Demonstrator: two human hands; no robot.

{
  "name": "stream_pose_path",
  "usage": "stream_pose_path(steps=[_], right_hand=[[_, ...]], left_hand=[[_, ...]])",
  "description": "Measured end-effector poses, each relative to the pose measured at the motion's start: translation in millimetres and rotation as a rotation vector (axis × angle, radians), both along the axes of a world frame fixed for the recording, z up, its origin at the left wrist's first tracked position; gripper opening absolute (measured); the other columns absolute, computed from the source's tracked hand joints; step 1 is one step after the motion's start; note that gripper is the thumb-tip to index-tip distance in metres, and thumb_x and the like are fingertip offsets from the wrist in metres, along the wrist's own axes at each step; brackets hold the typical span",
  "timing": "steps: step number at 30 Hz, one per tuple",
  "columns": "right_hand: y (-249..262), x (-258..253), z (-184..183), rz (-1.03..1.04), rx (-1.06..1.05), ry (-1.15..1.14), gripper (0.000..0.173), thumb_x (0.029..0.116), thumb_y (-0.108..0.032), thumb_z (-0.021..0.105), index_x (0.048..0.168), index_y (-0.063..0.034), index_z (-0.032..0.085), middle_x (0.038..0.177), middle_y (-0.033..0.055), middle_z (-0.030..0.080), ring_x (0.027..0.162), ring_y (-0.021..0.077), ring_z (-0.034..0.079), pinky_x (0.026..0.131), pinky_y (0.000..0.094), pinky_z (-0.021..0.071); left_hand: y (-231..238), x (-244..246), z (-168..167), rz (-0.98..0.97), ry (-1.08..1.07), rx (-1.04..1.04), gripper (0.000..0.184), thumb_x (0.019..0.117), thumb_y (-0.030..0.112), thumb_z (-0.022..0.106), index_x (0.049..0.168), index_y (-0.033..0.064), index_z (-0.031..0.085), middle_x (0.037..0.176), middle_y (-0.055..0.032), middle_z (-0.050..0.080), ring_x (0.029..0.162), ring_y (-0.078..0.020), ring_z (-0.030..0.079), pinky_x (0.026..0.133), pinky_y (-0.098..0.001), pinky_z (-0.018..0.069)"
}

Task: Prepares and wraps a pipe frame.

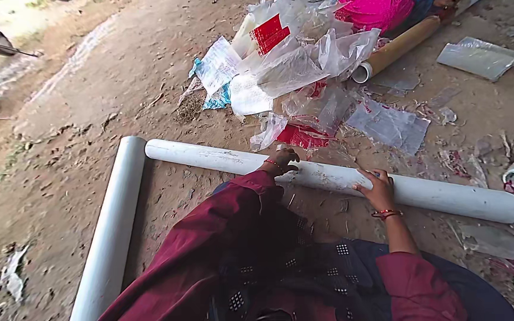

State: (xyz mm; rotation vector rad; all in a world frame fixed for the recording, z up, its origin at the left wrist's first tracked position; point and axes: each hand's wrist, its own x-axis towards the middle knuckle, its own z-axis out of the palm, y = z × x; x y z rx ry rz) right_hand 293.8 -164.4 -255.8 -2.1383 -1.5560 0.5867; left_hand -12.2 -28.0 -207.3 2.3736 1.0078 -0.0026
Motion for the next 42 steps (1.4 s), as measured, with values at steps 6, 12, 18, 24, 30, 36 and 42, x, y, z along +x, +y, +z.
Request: stream_pose_path(steps=[6,12,18,24,30,36,42], right_hand=[[0,1,2,-0.007,-0.02,-0.013,0.055,0.0841,-0.018,0.087,0.135,-0.0098,0.069,0.149,0.0323,0.046,0.129,0.053,0.048,0.109,0.0619,0.0371],[2,4,2,-0.016,-0.044,0.021,0.056,0.0817,-0.018,0.089,0.134,-0.0119,0.07,0.148,0.0333,0.046,0.131,0.0529,0.047,0.11,0.062,0.0365],[4,1,-1,-0.03,-0.007,0.028,0.051,0.0886,-0.021,0.083,0.136,-0.0083,0.068,0.148,0.0332,0.047,0.13,0.0545,0.047,0.11,0.0653,0.0347],[4,-4,4,-0.041,-0.004,0.019,0.048,0.0899,-0.019,0.082,0.134,-0.0052,0.068,0.147,0.0342,0.048,0.128,0.0548,0.049,0.109,0.0637,0.0367],[1,-6,7,-0.053,-0.024,0.015,0.05,0.0848,-0.014,0.086,0.131,-0.0019,0.069,0.139,0.0321,0.055,0.125,0.0503,0.054,0.107,0.0595,0.0418],[1,-9,12,-0.063,-0.074,-0.002,0.051,0.0843,-0.013,0.086,0.131,-0.0016,0.068,0.139,0.0307,0.054,0.126,0.0482,0.053,0.108,0.0565,0.0426],[3,-9,13,-0.05,-0.081,0.008,0.051,0.0881,-0.016,0.083,0.134,-0.0023,0.067,0.141,0.0298,0.054,0.127,0.0475,0.053,0.109,0.0562,0.0416]], left_hand=[[-3,33,-12,-0.103,0.319,-0.052,0.029,0.1001,0.013,0.067,0.116,-0.0111,0.068,0.126,-0.0289,0.064,0.126,-0.0451,0.058,0.109,-0.0574,0.0441],[-10,33,4,-0.129,0.366,-0.171,0.023,0.1037,0.006,0.054,0.108,-0.0122,0.068,0.11,-0.0286,0.068,0.109,-0.0423,0.066,0.095,-0.0579,0.0497],[0,2,20,0.17,-0.469,-0.105,0.026,0.1045,0.008,0.055,0.101,-0.0117,0.07,0.086,-0.0167,0.072,0.077,-0.0196,0.069,0.081,-0.0382,0.0566],[17,-20,25,0.486,-0.298,0.12,0.029,0.1035,0.015,0.06,0.101,-0.0126,0.071,0.095,-0.0265,0.072,0.088,-0.0372,0.072,0.088,-0.0541,0.0555],[30,-17,14,0.473,-0.318,0.267,0.047,0.0886,0.027,0.081,0.113,-0.0075,0.062,0.116,-0.0281,0.067,0.11,-0.0464,0.066,0.095,-0.0616,0.0513],[21,-16,-8,-0.03,0.063,0.026,0.037,0.0891,0.026,0.082,0.102,-0.008,0.072,0.121,-0.028,0.066,0.123,-0.0452,0.059,0.106,-0.0597,0.0452],[-5,21,-7,0.016,0.387,-0.033,0.047,0.0941,0.034,0.076,0.112,-0.0095,0.069,0.141,-0.0277,0.053,0.13,-0.0467,0.053,0.103,-0.0612,0.0477]])
